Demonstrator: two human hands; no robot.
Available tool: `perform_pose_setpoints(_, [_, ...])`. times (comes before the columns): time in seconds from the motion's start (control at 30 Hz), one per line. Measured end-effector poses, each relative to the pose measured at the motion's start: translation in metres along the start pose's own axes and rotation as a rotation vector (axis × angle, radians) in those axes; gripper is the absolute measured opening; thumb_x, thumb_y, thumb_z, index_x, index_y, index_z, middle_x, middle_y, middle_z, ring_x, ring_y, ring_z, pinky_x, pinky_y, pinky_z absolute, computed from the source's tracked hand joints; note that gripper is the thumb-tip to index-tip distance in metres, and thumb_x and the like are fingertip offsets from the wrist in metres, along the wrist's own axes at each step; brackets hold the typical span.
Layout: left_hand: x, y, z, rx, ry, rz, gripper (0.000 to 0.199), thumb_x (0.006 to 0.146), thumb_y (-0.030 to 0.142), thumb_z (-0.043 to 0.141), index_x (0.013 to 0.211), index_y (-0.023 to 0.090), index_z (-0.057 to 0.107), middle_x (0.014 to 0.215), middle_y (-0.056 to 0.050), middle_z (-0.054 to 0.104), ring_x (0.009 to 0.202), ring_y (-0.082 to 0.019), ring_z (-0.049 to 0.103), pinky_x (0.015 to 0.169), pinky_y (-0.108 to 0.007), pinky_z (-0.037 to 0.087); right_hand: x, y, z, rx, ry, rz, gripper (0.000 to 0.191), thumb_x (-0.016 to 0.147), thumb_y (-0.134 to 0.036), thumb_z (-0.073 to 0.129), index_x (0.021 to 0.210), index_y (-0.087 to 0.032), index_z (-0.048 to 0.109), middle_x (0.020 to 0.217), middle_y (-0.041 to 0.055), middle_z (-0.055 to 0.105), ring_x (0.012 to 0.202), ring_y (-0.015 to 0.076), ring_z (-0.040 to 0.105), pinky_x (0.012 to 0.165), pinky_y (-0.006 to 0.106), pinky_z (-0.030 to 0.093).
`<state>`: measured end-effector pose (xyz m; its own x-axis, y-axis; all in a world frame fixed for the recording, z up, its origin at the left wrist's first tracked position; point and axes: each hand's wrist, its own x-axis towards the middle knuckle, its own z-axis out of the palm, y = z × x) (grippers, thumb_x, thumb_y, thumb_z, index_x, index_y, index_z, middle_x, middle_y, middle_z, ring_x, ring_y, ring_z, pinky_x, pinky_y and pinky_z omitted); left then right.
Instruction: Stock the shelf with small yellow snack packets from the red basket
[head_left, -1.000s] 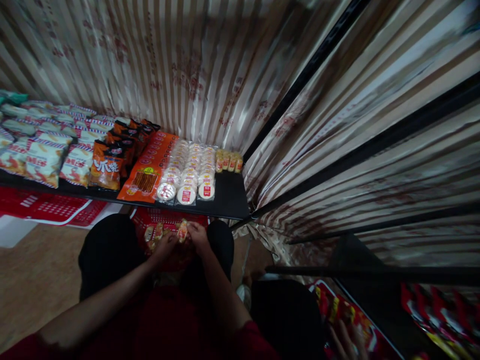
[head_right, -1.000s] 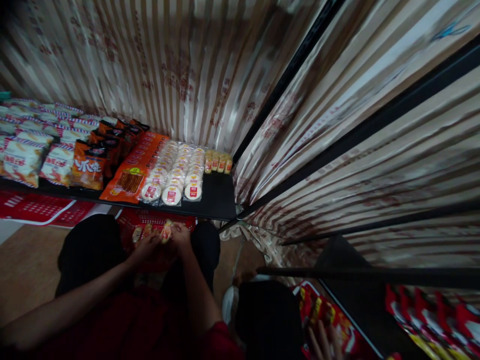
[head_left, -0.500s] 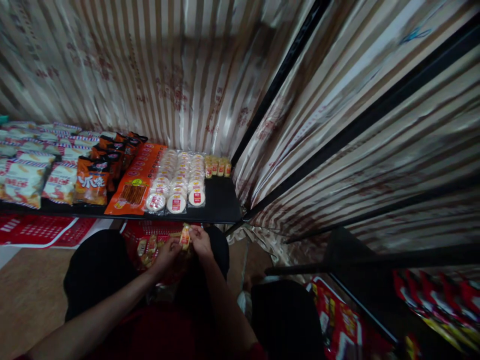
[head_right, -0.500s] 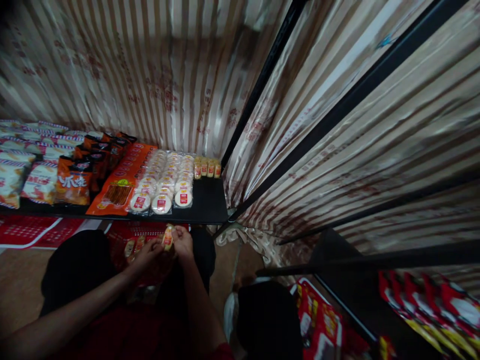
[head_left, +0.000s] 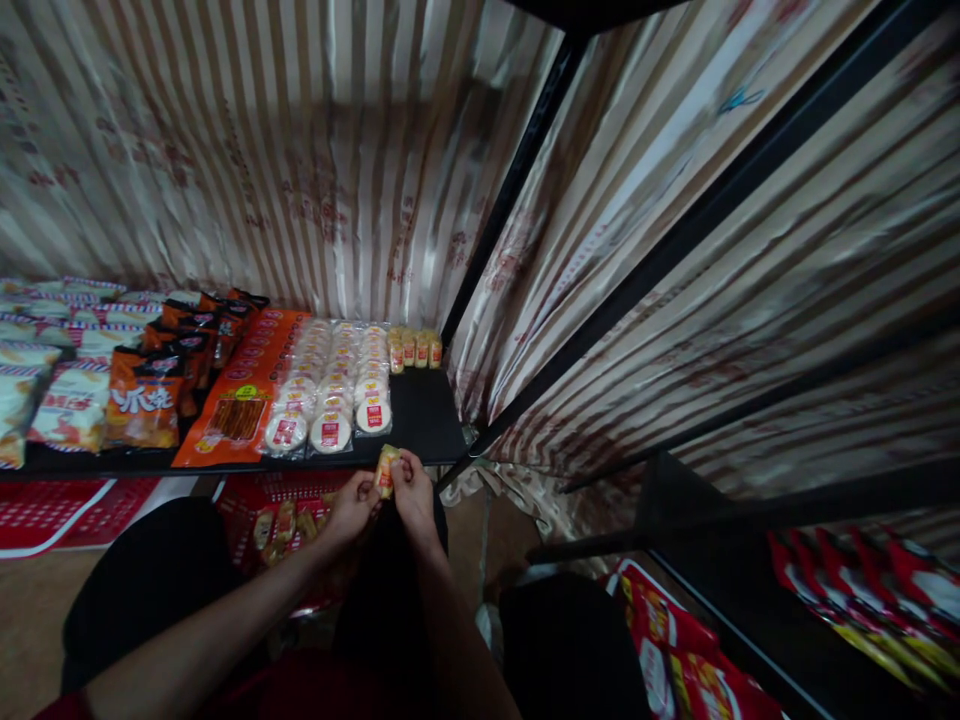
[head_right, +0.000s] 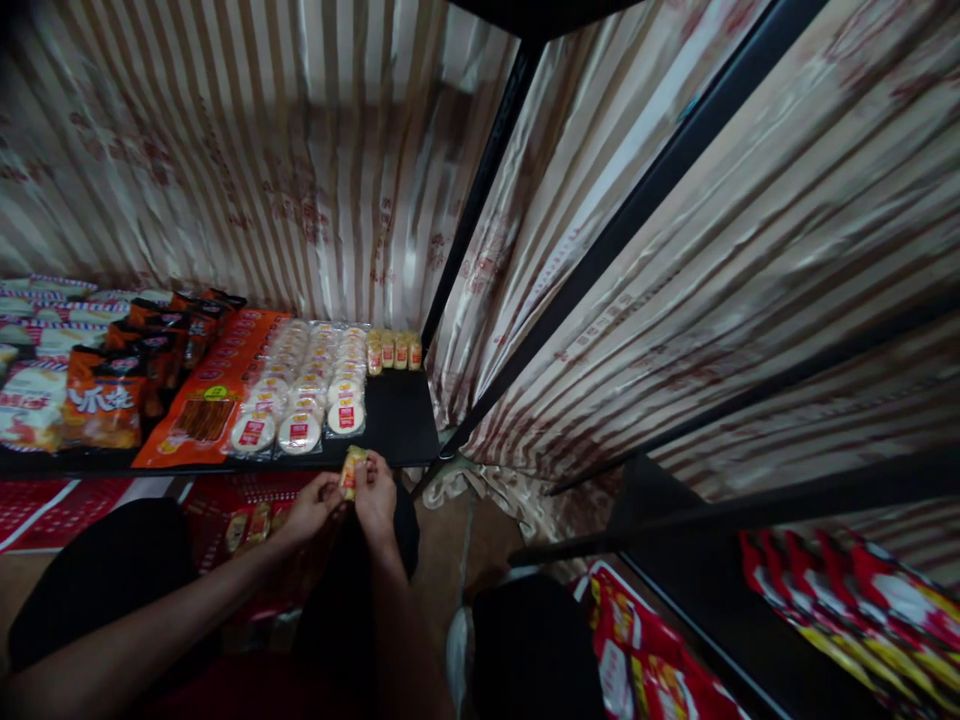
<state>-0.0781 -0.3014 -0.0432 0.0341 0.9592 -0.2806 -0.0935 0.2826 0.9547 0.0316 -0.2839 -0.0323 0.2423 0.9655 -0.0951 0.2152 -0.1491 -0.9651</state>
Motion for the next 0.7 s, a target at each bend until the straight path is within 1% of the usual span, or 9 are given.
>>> perform_pose_setpoints(0.07, [0.006, 0.001, 0.004, 0.097, 0.038, 0.043, 0.027, 0.063, 0.040, 0.057, 0.078, 0.017, 0.054, 0.060, 0.003, 0.055, 0.052, -0.011, 0.051, 0.051, -0.024, 0.041, 0.003, 0.001, -0.003, -0.017, 0.020, -0.024, 0.036, 0.077, -0.037, 0.052, 0.106, -0.018, 0.058, 0.086, 0.0040, 0.066, 0.074, 0.0150, 0.062, 0.068, 0.026, 0.050])
perform_pose_setpoints(0.17, [0.011, 0.004, 0.009, 0.297, 0.148, 0.111, 0.023, 0.066, 0.034, 0.055, 0.080, 0.017, 0.059, 0.071, -0.001, 0.058, 0.062, -0.013, 0.054, 0.061, -0.026, 0.044, 0.005, 0.005, -0.004, -0.014, 0.049, -0.044, 0.039, 0.078, -0.038, 0.052, 0.109, -0.016, 0.056, 0.089, 0.0059, 0.065, 0.074, 0.0150, 0.062, 0.069, 0.027, 0.051])
perform_pose_setpoints(0.2, [0.012, 0.006, 0.010, 0.346, 0.179, 0.122, 0.022, 0.066, 0.033, 0.055, 0.081, 0.017, 0.061, 0.073, -0.002, 0.058, 0.065, -0.013, 0.055, 0.064, -0.026, 0.045, 0.005, 0.006, -0.004, -0.008, 0.063, -0.048, 0.039, 0.078, -0.037, 0.052, 0.109, -0.015, 0.056, 0.090, 0.0066, 0.065, 0.075, 0.0152, 0.062, 0.070, 0.027, 0.051])
perform_pose_setpoints(0.27, [0.015, 0.008, 0.013, 0.392, 0.200, 0.121, 0.022, 0.067, 0.032, 0.055, 0.081, 0.017, 0.062, 0.074, -0.002, 0.057, 0.066, -0.014, 0.055, 0.065, -0.027, 0.046, 0.007, 0.008, -0.005, 0.005, 0.087, -0.062, 0.039, 0.077, -0.037, 0.054, 0.109, -0.015, 0.057, 0.095, 0.0079, 0.064, 0.079, 0.0155, 0.062, 0.072, 0.028, 0.052])
perform_pose_setpoints(0.37, [0.022, 0.007, 0.018, 0.355, 0.162, 0.110, 0.023, 0.068, 0.034, 0.055, 0.081, 0.017, 0.061, 0.069, -0.001, 0.057, 0.064, -0.015, 0.055, 0.061, -0.026, 0.046, 0.010, 0.009, -0.006, 0.000, 0.100, -0.083, 0.040, 0.073, -0.035, 0.058, 0.107, -0.014, 0.058, 0.101, 0.0096, 0.060, 0.082, 0.0159, 0.062, 0.076, 0.028, 0.052])
perform_pose_setpoints(0.47, [0.030, 0.003, 0.023, 0.301, 0.127, 0.115, 0.020, 0.068, 0.034, 0.057, 0.079, 0.017, 0.061, 0.066, 0.000, 0.059, 0.060, -0.014, 0.055, 0.058, -0.026, 0.046, 0.012, 0.005, -0.010, -0.038, 0.122, -0.092, 0.041, 0.071, -0.033, 0.060, 0.107, -0.014, 0.060, 0.102, 0.0105, 0.058, 0.082, 0.0162, 0.062, 0.076, 0.029, 0.052])
perform_pose_setpoints(0.6, [0.043, -0.001, 0.031, 0.278, 0.119, 0.131, 0.014, 0.067, 0.028, 0.057, 0.074, 0.017, 0.060, 0.066, 0.000, 0.060, 0.060, -0.014, 0.056, 0.060, -0.026, 0.046, 0.018, -0.003, -0.014, -0.121, 0.151, -0.091, 0.040, 0.071, -0.031, 0.060, 0.107, -0.014, 0.061, 0.100, 0.0109, 0.058, 0.079, 0.0173, 0.062, 0.075, 0.030, 0.052])
perform_pose_setpoints(0.7, [0.051, 0.002, 0.036, 0.238, 0.089, 0.117, 0.012, 0.067, 0.025, 0.057, 0.075, 0.016, 0.061, 0.068, -0.001, 0.061, 0.063, -0.014, 0.057, 0.062, -0.026, 0.048, 0.025, -0.005, -0.017, -0.162, 0.171, -0.090, 0.041, 0.072, -0.032, 0.060, 0.109, -0.015, 0.061, 0.100, 0.0108, 0.058, 0.079, 0.0176, 0.062, 0.075, 0.030, 0.052])
